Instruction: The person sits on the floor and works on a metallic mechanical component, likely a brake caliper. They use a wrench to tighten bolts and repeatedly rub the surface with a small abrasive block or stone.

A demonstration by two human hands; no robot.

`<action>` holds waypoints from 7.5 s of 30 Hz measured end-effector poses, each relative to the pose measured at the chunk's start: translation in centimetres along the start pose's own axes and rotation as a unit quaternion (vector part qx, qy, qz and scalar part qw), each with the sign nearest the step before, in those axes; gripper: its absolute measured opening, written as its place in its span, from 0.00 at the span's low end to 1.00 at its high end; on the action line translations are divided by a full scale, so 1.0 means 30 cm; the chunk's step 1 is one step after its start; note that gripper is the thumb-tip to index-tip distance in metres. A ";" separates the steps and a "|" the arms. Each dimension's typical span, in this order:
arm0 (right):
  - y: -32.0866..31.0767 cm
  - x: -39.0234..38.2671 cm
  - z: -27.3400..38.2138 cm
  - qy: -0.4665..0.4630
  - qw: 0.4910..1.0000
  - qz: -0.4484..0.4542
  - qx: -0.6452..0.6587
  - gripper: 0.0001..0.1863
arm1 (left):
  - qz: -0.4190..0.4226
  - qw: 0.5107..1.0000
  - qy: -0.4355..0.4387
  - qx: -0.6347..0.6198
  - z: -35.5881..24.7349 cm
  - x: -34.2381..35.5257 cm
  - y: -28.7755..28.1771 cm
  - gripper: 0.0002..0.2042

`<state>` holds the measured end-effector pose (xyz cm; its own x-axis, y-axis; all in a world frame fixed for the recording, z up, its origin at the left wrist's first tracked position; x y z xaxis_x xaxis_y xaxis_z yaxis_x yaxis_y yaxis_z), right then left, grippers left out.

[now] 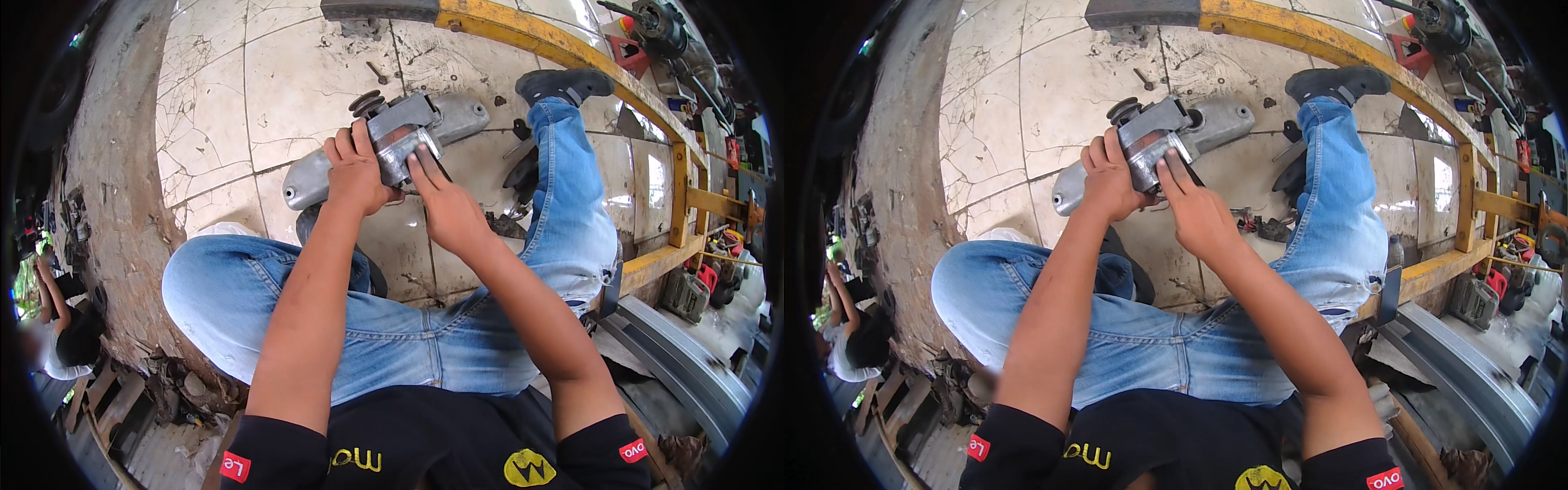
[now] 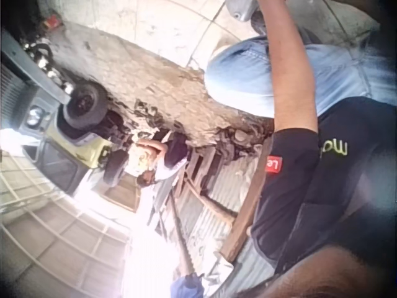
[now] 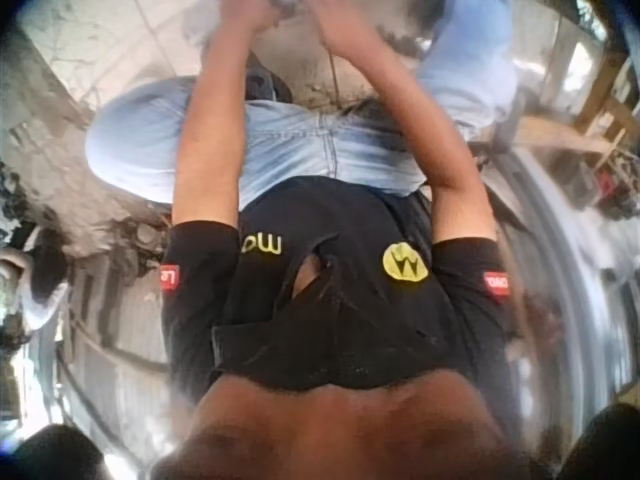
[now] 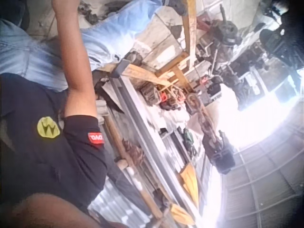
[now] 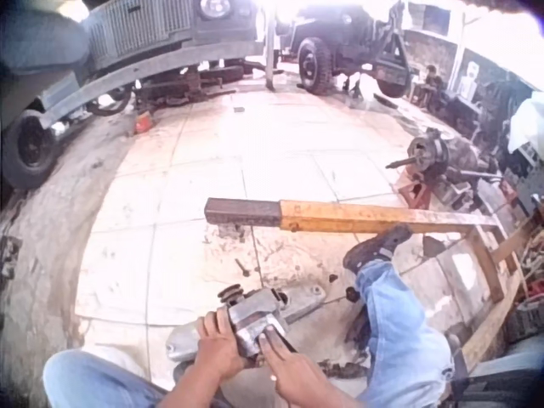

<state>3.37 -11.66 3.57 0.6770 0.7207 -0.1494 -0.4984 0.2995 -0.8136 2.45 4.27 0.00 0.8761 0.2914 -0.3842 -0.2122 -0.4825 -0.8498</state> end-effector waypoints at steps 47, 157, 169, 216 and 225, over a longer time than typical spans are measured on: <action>0.012 -0.008 0.016 0.003 0.999 -0.012 -0.038 0.37 | -0.014 1.000 0.012 0.001 -0.003 0.002 0.001 0.68; 0.009 0.011 0.004 0.071 0.994 -0.053 -0.071 0.40 | -0.027 0.999 -0.012 -0.018 -0.012 -0.041 -0.001 0.66; 0.023 0.070 0.037 0.096 0.980 -0.054 -0.164 0.36 | -0.038 0.997 -0.066 -0.007 -0.023 -0.063 0.041 0.61; -0.025 0.011 0.009 -0.042 0.988 0.043 -0.144 0.41 | -0.007 0.996 -0.083 -0.016 -0.014 -0.080 0.035 0.62; -0.021 -0.029 -0.002 0.015 0.999 -0.041 -0.020 0.35 | -0.017 0.996 -0.078 -0.046 -0.018 -0.085 0.018 0.68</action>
<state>3.13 -12.51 4.19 0.7304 0.6760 -0.0977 -0.4194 0.3310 -0.8453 0.34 2.82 0.71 0.8030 0.4292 -0.4135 -0.1368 -0.5425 -0.8288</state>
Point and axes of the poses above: each hand's wrist, its own x-axis towards the middle knuckle, its own y-axis out of the palm, z = x × y, the point moved 5 cm from there along x, towards the middle knuckle, and after that the axes turned 2 degrees about x, right-handed, at the moved point
